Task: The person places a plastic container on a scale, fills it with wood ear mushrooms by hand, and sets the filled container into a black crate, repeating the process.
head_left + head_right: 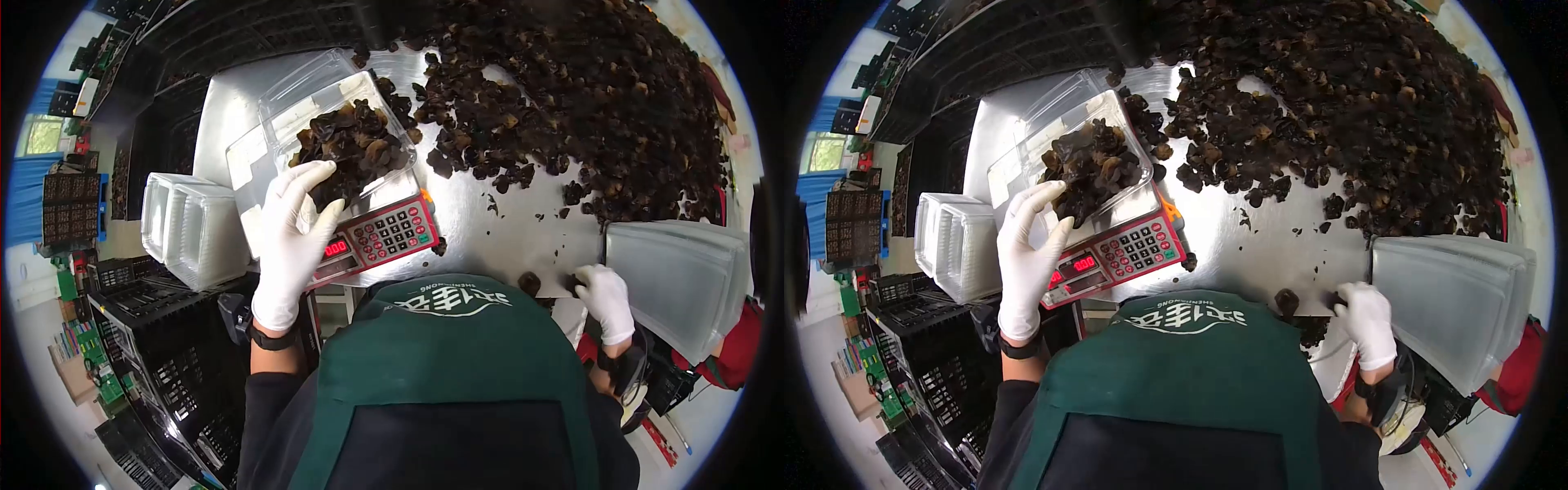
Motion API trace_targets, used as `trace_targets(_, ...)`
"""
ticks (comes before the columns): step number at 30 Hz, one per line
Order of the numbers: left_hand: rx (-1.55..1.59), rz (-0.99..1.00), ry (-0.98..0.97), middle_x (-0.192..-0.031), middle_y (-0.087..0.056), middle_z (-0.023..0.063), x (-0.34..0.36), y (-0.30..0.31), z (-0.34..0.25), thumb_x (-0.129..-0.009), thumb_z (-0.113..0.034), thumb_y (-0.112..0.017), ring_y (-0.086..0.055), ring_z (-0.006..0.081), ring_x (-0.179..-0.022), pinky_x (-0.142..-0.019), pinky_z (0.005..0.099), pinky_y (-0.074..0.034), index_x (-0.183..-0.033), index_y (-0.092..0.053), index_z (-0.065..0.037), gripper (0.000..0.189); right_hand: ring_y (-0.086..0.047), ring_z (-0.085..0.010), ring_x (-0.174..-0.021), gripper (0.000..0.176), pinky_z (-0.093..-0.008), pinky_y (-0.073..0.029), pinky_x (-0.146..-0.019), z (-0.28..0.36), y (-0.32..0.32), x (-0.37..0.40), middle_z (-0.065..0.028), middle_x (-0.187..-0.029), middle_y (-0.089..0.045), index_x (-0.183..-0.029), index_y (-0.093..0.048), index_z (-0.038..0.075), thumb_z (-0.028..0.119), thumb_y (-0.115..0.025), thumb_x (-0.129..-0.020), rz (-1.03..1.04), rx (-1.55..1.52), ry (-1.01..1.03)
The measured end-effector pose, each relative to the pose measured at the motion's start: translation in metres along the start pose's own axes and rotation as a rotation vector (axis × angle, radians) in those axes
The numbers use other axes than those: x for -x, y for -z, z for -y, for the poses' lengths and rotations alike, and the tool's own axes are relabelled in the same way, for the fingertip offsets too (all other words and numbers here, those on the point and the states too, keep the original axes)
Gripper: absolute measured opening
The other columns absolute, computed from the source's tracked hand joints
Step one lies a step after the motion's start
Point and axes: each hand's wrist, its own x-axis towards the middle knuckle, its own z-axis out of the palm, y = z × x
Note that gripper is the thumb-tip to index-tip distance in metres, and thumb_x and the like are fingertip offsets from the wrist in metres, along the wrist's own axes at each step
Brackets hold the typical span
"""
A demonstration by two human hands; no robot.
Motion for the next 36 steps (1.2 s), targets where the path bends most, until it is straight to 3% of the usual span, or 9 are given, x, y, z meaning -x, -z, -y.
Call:
trace_targets(2,-0.119,0.049,-0.048,-0.112,-0.067,0.0082,0.0,0.001,0.003,-0.074,-0.003,-0.079,-0.063,0.0244,-0.106,-0.092,0.0345,-0.049,-0.117,-0.069,-0.008,0.044,-0.065,-0.034,-0.096,0.033,-0.0435,-0.053,-0.084,0.003,0.003,0.008,-0.0148,-0.101,-0.068,-0.11,-0.068,0.008,0.015,-0.074,-0.078,-0.136,0.073,-0.1)
trace_targets(4,-0.256,0.139,-0.114,-0.106,-0.066,0.009,0.001,-0.007,0.004,-0.074,-0.008,-0.081,-0.061,0.0277,-0.101,-0.088,0.0356,-0.048,-0.116,-0.068,-0.009,0.043,-0.064,-0.0331,-0.097,0.034,-0.043,-0.053,-0.084,0.024,0.009,-0.005,-0.0143,-0.101,-0.067,-0.112,-0.066,0.008,0.014,-0.073,-0.08,-0.263,-0.115,0.064)
trace_targets(9,-0.281,-0.207,-0.183,-0.084,-0.067,0.0032,0.003,-0.013,0.023,-0.076,-0.002,-0.076,-0.062,0.0263,-0.08,-0.074,0.0368,-0.048,-0.097,-0.073,-0.011,0.023,-0.064,-0.0309,-0.096,0.033,-0.0398,-0.053,-0.083,0.115,0.041,-0.069,-0.012,-0.101,-0.066,-0.115,-0.066,0.008,0.011,-0.071,-0.082,-0.424,-0.266,0.462)
trace_targets(12,-0.403,-0.208,-0.266,-0.089,-0.07,0.0031,0.001,0.0,0.038,-0.078,-0.006,-0.075,-0.065,0.0223,-0.088,-0.077,0.0347,-0.049,-0.096,-0.074,-0.012,0.019,-0.062,-0.029,-0.093,0.029,-0.0398,-0.053,-0.081,0.176,0.067,-0.113,-0.0095,-0.098,-0.065,-0.111,-0.066,0.008,0.01,-0.069,-0.083,-0.55,-0.356,0.738)
trace_targets(15,-0.312,0.077,-0.149,-0.096,-0.071,0.0072,0.013,0.005,0.039,-0.082,-0.002,-0.073,-0.067,0.0255,-0.092,-0.081,0.0329,-0.052,-0.098,-0.073,-0.007,0.017,-0.062,-0.028,-0.096,0.034,-0.0382,-0.053,-0.083,0.226,0.091,-0.146,-0.0083,-0.103,-0.065,-0.116,-0.065,0.01,0.012,-0.069,-0.083,-0.637,-0.421,0.892)
trace_targets(18,-0.16,-0.1,-0.024,-0.098,-0.07,0.0089,0.02,0.016,0.034,-0.086,0.0,-0.07,-0.067,0.0218,-0.092,-0.082,0.03,-0.051,-0.101,-0.073,-0.004,0.016,-0.063,-0.0286,-0.1,0.04,-0.0379,-0.054,-0.087,0.259,0.104,-0.182,-0.0085,-0.108,-0.064,-0.123,-0.061,0.011,0.016,-0.069,-0.084,-0.71,-0.409,0.98)
trace_targets(23,-0.029,-0.447,0.144,-0.097,-0.07,0.0065,0.017,0.051,0.045,-0.09,0.002,-0.065,-0.066,0.0148,-0.091,-0.083,0.028,-0.051,-0.102,-0.072,-0.002,0.014,-0.06,-0.0288,-0.112,0.049,-0.0397,-0.052,-0.093,0.303,0.109,-0.212,-0.0093,-0.122,-0.061,-0.133,-0.06,0.019,0.026,-0.07,-0.086,-0.683,-0.231,1.117)
trace_targets(30,-0.048,-0.482,0.216,-0.1,-0.072,0.0044,0.015,0.058,0.056,-0.093,-0.005,-0.066,-0.066,0.0124,-0.094,-0.086,0.0272,-0.051,-0.108,-0.074,-0.005,0.017,-0.057,-0.0224,-0.097,0.023,-0.0344,-0.05,-0.083,0.317,0.096,-0.227,-0.0018,-0.107,-0.063,-0.102,-0.07,0.013,0.025,-0.073,-0.082,-0.72,-0.059,1.256)
trace_targets(36,-0.016,-0.42,0.213,-0.105,-0.072,0.0051,0.005,0.047,0.06,-0.094,-0.005,-0.066,-0.066,0.0126,-0.099,-0.09,0.0275,-0.05,-0.11,-0.074,-0.004,0.018,-0.067,-0.0205,-0.091,0.021,-0.0314,-0.052,-0.084,0.314,0.12,-0.209,-0.0067,-0.095,-0.071,-0.105,-0.072,0.008,0.016,-0.073,-0.085,-0.466,-0.521,1.214)
